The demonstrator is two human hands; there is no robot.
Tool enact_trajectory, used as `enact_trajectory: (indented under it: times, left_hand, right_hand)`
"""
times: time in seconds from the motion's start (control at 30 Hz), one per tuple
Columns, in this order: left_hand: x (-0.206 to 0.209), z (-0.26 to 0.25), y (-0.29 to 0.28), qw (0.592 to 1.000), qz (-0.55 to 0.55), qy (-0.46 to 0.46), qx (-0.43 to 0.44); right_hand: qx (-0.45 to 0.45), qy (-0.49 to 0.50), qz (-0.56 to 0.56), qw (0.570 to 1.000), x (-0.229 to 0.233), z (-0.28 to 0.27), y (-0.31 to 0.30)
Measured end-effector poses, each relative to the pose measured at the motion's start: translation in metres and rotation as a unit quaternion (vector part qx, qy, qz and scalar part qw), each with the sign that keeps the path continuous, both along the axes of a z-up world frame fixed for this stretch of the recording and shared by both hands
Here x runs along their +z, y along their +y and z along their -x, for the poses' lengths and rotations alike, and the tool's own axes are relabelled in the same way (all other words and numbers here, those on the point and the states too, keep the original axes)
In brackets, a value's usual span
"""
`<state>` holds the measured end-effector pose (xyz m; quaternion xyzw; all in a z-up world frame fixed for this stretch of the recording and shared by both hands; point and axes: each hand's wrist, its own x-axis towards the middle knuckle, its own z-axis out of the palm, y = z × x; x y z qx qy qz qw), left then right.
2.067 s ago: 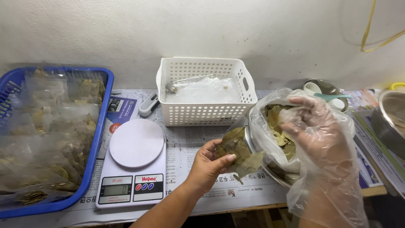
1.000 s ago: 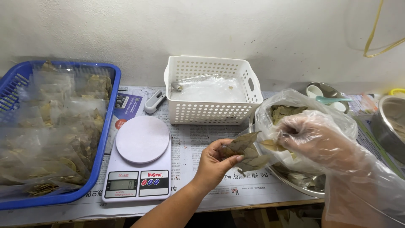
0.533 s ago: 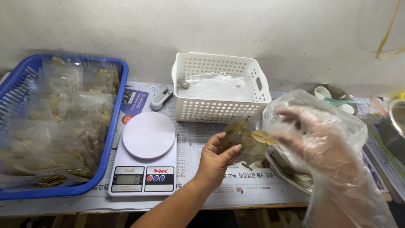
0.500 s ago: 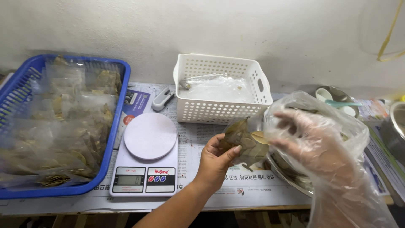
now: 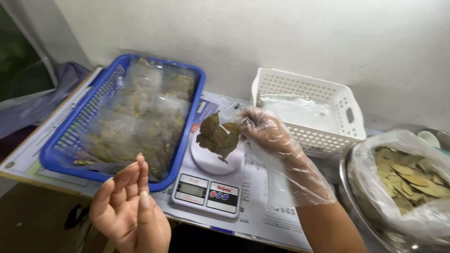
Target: Packaging dried leaves into small plastic bags and weighing them on a digital scale
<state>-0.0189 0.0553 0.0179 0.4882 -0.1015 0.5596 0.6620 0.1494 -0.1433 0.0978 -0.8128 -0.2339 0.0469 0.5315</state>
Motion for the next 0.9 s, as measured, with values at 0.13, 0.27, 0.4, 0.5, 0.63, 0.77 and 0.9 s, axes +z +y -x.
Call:
enact_trajectory:
  times: [0.13,0.27,0.4,0.5,0.63,0.77,0.9]
  left_hand:
    - [0.005,0.002,0.019,0.999,-0.003,0.030,0.026]
    - [0.006,0.001,0.019,0.999,-0.032,0.036,0.009]
    - [0.012,0.003,0.016,0.997,-0.045,0.057,0.008]
    - [0.010,0.004,0.015,0.996,-0.053,0.075,0.023]
    - [0.007,0.001,0.017,0.995,-0.051,0.076,0.031]
    - [0.008,0.000,0.013,0.995,-0.060,0.079,0.020]
    - [0.002,-0.004,0.009,0.995,-0.055,0.081,-0.008]
  right_hand:
    - [-0.050,0.034,0.142,0.988,-0.010,-0.017,0.028]
    - [-0.068,0.030,0.241,0.968,-0.031,-0.033,0.040]
    - [-0.099,0.094,0.224,0.965,-0.016,-0.008,0.058]
    - [-0.134,-0.112,0.246,0.953,-0.041,-0.014,0.053]
    - [-0.145,-0.227,0.227,0.936,-0.057,-0.019,0.041]
    - [-0.100,-0.317,0.124,0.935,-0.047,-0.007,0.027]
    - [-0.100,-0.278,0.091,0.951,-0.061,-0.006,0.010]
